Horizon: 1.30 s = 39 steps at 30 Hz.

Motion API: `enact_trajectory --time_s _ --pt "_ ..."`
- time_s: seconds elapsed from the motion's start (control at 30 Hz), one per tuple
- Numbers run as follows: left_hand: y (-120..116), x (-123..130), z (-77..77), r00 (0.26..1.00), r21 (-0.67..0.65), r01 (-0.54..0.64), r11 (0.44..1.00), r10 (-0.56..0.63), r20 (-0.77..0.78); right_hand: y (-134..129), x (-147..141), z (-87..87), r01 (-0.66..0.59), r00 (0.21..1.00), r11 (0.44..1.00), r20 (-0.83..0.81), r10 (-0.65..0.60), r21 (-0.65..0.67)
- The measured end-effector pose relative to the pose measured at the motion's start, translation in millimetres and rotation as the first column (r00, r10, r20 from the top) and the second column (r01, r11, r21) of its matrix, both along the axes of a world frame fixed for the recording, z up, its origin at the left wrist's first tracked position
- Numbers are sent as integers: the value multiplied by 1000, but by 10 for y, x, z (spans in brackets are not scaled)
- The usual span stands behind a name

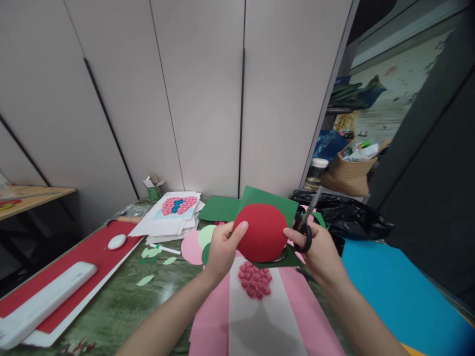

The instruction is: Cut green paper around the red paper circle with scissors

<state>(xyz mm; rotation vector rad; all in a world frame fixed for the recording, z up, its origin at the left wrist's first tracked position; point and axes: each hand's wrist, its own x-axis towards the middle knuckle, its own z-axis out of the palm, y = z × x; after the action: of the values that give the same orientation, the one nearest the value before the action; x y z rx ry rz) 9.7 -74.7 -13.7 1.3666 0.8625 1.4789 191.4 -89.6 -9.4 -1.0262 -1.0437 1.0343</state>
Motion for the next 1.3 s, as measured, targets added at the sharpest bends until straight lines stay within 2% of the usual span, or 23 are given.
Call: enact_trajectory --time_s 0.73,0.97,1.13,1.3 --pt "8 2 -11 999 -9 23 1000 -22 24 -3 -26 19 11 1000 1000 -21 -11 8" --pt "68 -39 -32 987 -39 153 987 -151 46 9 -37 18 -24 998 1000 -64 23 -14" --pt "111 -52 -46 986 -55 166 985 -165 25 17 -52 35 -105 982 994 -162 100 -25" --pt "126 -42 -58 980 -67 193 979 -189 65 12 -64 39 -87 976 996 -202 85 1"
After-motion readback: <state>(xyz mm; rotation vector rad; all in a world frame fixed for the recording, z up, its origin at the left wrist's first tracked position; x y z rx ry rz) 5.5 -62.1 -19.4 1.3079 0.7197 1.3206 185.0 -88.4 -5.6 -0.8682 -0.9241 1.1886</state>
